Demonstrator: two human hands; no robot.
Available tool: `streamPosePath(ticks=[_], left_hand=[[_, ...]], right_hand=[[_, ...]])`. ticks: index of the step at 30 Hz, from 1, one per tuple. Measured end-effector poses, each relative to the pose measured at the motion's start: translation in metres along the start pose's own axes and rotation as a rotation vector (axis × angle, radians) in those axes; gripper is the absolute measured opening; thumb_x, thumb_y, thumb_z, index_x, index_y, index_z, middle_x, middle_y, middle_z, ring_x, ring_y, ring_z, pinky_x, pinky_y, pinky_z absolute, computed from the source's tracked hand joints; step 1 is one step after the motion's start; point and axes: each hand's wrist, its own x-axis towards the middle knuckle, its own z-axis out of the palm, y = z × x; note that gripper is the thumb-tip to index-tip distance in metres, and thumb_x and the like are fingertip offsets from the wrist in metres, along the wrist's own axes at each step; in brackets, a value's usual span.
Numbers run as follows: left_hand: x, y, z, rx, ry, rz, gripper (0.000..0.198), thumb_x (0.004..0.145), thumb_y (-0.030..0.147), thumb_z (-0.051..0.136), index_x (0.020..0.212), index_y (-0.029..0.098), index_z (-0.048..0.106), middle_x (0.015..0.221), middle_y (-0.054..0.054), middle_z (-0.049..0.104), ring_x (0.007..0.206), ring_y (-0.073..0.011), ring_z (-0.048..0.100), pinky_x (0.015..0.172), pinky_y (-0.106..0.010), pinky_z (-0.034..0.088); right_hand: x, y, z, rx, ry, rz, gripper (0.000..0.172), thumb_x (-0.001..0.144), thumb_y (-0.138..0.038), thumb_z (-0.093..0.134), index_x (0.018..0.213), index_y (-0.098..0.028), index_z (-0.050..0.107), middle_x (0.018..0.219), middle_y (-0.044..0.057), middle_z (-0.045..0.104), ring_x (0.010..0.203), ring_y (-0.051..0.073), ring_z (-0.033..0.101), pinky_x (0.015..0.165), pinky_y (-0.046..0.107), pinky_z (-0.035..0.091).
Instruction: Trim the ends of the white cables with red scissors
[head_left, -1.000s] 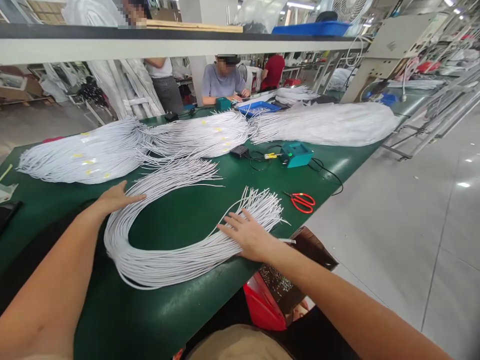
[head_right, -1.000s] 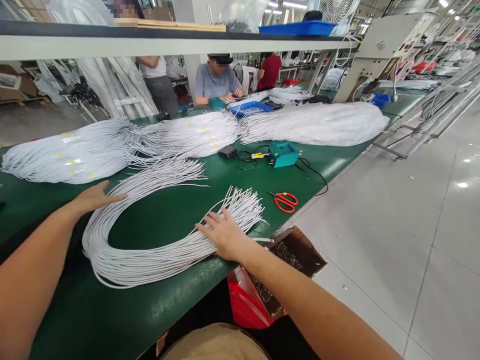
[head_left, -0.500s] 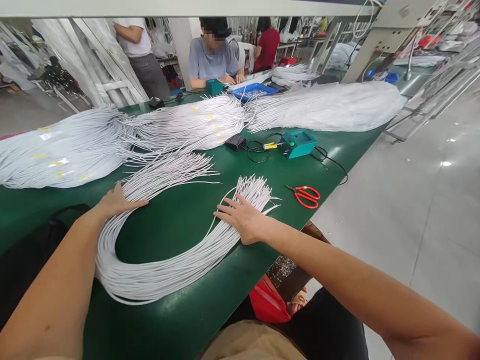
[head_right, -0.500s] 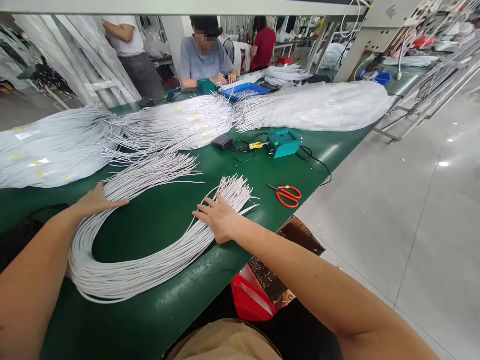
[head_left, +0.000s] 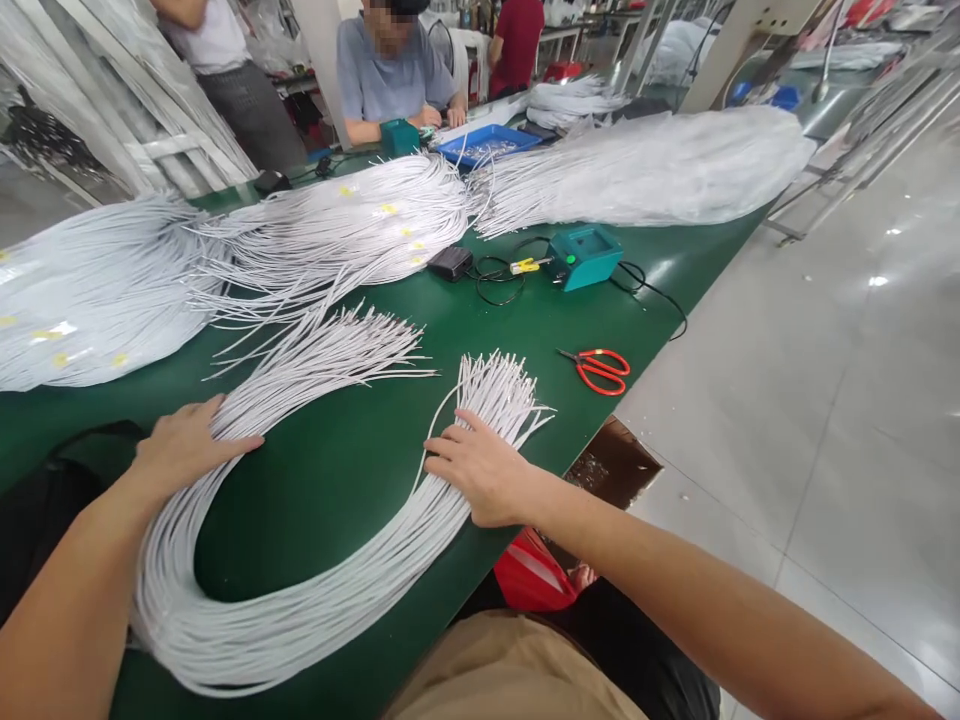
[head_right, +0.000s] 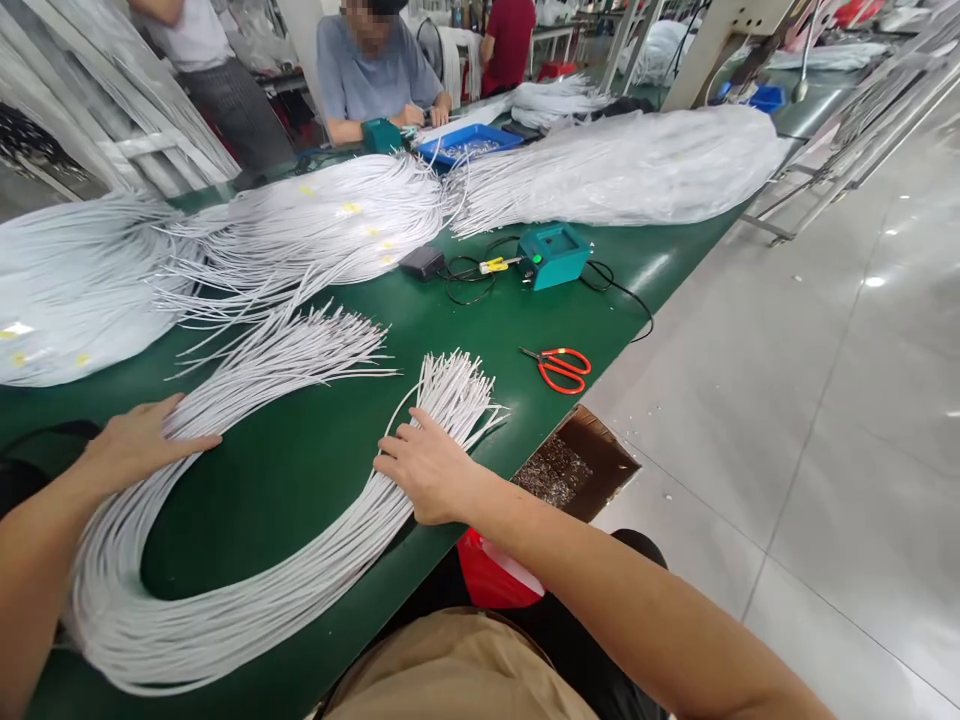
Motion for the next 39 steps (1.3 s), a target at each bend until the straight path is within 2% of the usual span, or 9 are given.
streamPosePath(ticks=[3,5,8,15,19,25,33,35,39], left_hand=[[-0.037,0.04,-0.003,0.046,0.067,0.162,0.088,0.074,0.068,0.054,0.142,0.015,0.037,0.15,-0.017,0.039,0.137,-0.0392,0.035,0.105,-0.052,0.036],[-0.071,0.075,0.003,-0.131,-0.122,0.282,0.075,0.078,0.065,0.051,0.141,0.027,0.039,0.147,-0.007,0.045,0.132,-0.0303,0.045,0.102,-0.043,0.043],[-0.124,0.126,0.025,-0.162,-0.384,0.477,0.088,0.074,0.067,0.055,0.147,0.024,0.031,0.149,-0.012,0.043,0.134,-0.0329,0.042,0.106,-0.045,0.04],[-0.177,0.192,0.069,-0.112,-0.153,0.552,0.119,0.061,0.067,0.067,0.151,0.021,0.005,0.147,-0.025,0.035,0.129,-0.0465,0.041,0.097,-0.057,0.041],[-0.174,0.206,0.072,-0.023,-0.084,0.56,0.124,0.059,0.063,0.071,0.151,0.013,0.004,0.147,-0.03,0.031,0.124,-0.0491,0.043,0.093,-0.056,0.042],[-0.162,0.206,0.065,-0.077,-0.058,0.462,0.088,0.076,0.047,0.06,0.148,0.011,0.024,0.123,-0.021,0.057,0.114,-0.0395,0.054,0.094,-0.049,0.043],[-0.155,0.198,0.011,-0.69,-0.414,0.332,0.061,0.073,0.049,0.066,0.127,0.023,0.057,0.117,-0.005,0.069,0.106,-0.0292,0.064,0.094,-0.041,0.047],[-0.148,0.199,0.015,-0.732,-0.504,0.31,0.062,0.074,0.052,0.064,0.126,0.019,0.057,0.118,-0.009,0.068,0.106,-0.0307,0.065,0.094,-0.043,0.048],[-0.136,0.201,0.037,-0.537,-0.369,0.385,0.086,0.072,0.055,0.065,0.143,0.016,0.04,0.148,-0.017,0.043,0.134,-0.0339,0.044,0.11,-0.047,0.034]], right_hand=[[-0.002,-0.006,0.001,0.01,0.028,-0.006,0.053,0.067,-0.018,0.062,0.12,-0.013,0.057,0.128,0.015,0.056,0.119,0.028,0.046,0.115,0.052,0.01],[-0.005,-0.012,0.002,-0.006,0.074,0.045,0.063,0.067,-0.018,0.064,0.129,-0.012,0.051,0.138,0.017,0.048,0.132,0.032,0.035,0.116,0.055,0.005],[-0.021,-0.033,0.009,-0.024,0.225,0.241,0.068,0.075,-0.014,0.058,0.141,-0.013,0.039,0.152,0.019,0.031,0.143,0.035,0.019,0.115,0.059,0.005],[-0.079,-0.063,0.047,0.221,0.522,0.67,0.035,0.088,-0.026,0.051,0.122,-0.018,0.057,0.124,0.013,0.057,0.115,0.027,0.049,0.102,0.045,0.037],[-0.081,-0.034,0.038,0.106,0.494,0.606,0.026,0.091,-0.017,0.043,0.108,-0.018,0.062,0.115,0.01,0.061,0.108,0.025,0.051,0.103,0.044,0.035],[-0.065,0.004,0.033,0.02,0.461,0.692,0.024,0.091,-0.024,0.047,0.108,-0.014,0.061,0.126,0.016,0.056,0.125,0.031,0.043,0.111,0.052,0.025],[-0.053,0.02,-0.02,0.075,0.71,0.526,0.025,0.092,-0.031,0.046,0.102,-0.014,0.061,0.126,0.014,0.056,0.12,0.028,0.046,0.099,0.042,0.039],[-0.055,0.03,-0.03,0.061,0.66,0.469,0.03,0.09,-0.03,0.051,0.113,-0.013,0.059,0.13,0.015,0.054,0.125,0.029,0.044,0.102,0.044,0.038],[-0.068,0.06,-0.028,0.076,0.514,0.437,0.054,0.082,-0.022,0.058,0.135,-0.015,0.047,0.135,0.013,0.053,0.126,0.028,0.044,0.106,0.045,0.036]])
